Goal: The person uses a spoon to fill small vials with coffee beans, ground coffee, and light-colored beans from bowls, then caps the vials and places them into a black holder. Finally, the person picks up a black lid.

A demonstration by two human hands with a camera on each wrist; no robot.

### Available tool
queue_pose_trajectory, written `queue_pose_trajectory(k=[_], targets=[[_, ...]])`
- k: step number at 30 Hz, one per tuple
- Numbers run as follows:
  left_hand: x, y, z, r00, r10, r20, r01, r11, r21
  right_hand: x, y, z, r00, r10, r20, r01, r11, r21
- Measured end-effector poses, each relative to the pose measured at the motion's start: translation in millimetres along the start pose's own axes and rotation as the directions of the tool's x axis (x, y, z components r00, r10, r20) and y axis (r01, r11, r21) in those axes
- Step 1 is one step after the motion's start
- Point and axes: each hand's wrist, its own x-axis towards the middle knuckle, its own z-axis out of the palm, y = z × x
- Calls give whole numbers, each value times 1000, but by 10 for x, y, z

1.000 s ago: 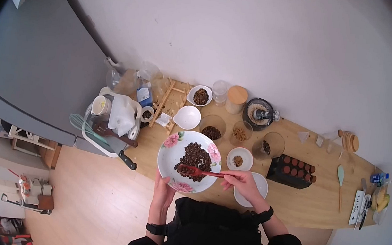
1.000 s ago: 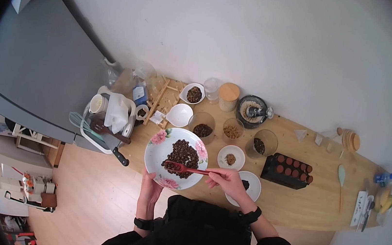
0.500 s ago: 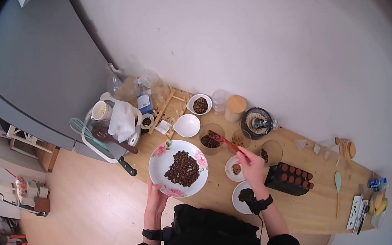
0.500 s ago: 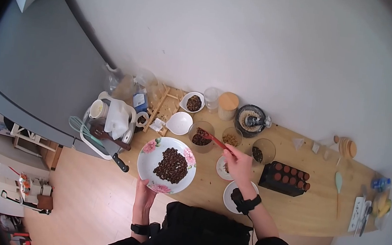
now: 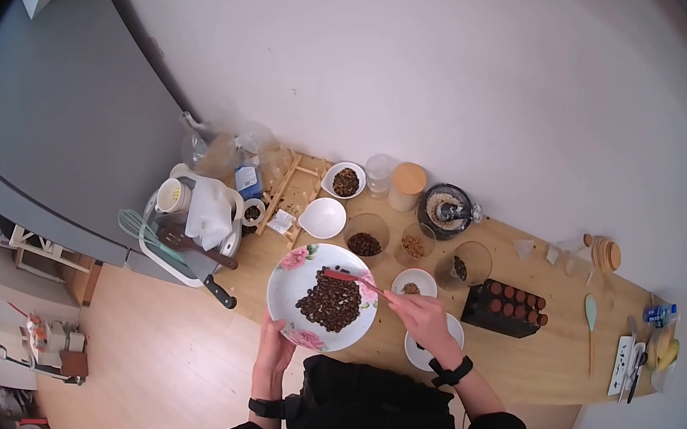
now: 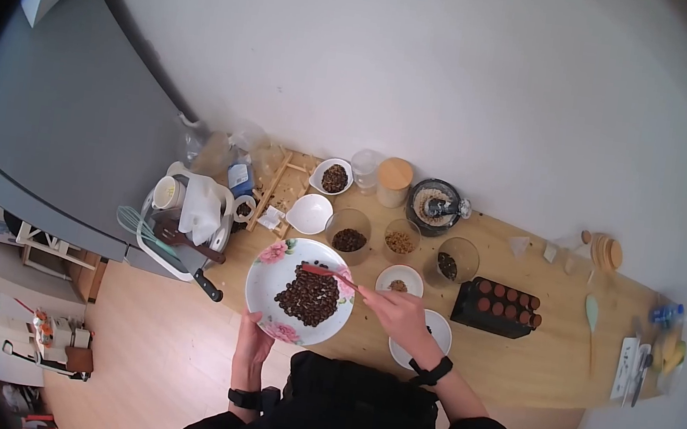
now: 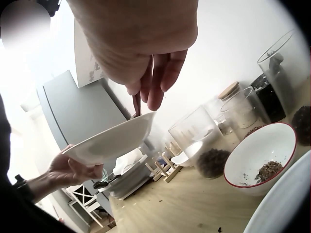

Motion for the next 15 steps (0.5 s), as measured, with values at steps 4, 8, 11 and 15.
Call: queue_pose_trajectory(k=[4,8,11,15], targets=[[7,-4,-6,1000,-18,12,18,1000,-8,-97,-164,-254,997,40,72,-45,996,80],[12,10,-68,998,-54,20,54,998,-25,-54,-171,-283,999,31,20,-32,997,73],[-1,33,-39,999,-42,13,42,999,-14,18,-131,-282,999,-24,-31,24,999,-25],[-63,63,66,1000,-20,0,20,1000,-17,-83,-122,-309,999,6,33,-5,1000,-26]])
